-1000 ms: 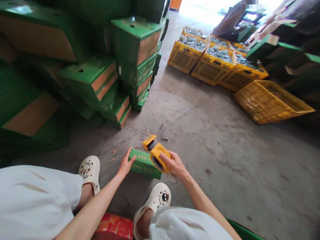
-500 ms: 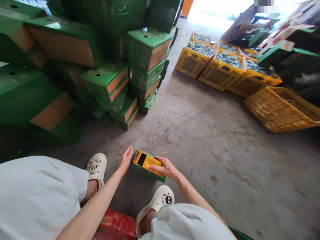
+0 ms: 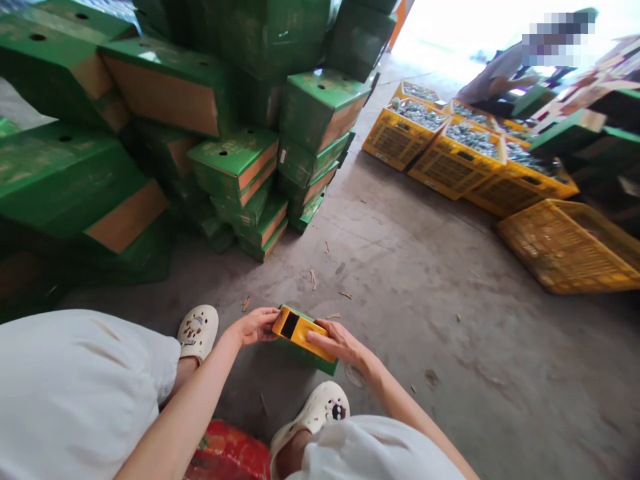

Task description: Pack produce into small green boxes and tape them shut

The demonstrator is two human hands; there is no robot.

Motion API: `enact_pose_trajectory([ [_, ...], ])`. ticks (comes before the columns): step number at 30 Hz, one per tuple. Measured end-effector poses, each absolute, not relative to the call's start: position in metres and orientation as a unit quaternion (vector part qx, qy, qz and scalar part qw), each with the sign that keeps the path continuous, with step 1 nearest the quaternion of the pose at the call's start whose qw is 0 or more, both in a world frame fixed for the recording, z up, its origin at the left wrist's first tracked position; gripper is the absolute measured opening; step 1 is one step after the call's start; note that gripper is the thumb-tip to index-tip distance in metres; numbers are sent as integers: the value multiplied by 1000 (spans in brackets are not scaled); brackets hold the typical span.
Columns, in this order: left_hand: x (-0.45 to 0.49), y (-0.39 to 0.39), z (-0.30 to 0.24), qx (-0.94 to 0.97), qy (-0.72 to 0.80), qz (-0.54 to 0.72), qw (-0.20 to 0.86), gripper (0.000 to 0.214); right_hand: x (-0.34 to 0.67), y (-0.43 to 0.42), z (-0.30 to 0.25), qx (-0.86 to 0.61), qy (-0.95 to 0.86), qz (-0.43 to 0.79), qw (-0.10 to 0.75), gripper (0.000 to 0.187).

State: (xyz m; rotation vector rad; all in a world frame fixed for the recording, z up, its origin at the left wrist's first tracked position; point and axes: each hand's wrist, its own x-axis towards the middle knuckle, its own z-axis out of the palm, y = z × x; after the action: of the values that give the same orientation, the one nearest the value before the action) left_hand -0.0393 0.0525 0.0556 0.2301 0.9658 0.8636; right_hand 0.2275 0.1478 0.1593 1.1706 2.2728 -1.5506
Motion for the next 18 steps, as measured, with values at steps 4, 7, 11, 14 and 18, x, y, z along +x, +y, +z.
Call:
enact_pose_trajectory([
  [4,-41,54,49,83,445,408,793,52,219,161,165,375,760,-514,137,65],
  [7,-43,52,43,65,448,412,791,51,208,165,165,374,769,-493,164,63],
  [11,-42,47,39,42,446,421,789,48,200,154,159,412,794,-430,119,60],
  [14,-37,47,40,36,438,426,791,47,205,148,155,421,800,-416,96,63],
  [18,-26,51,41,38,445,434,783,44,212,146,154,425,787,-438,87,66],
])
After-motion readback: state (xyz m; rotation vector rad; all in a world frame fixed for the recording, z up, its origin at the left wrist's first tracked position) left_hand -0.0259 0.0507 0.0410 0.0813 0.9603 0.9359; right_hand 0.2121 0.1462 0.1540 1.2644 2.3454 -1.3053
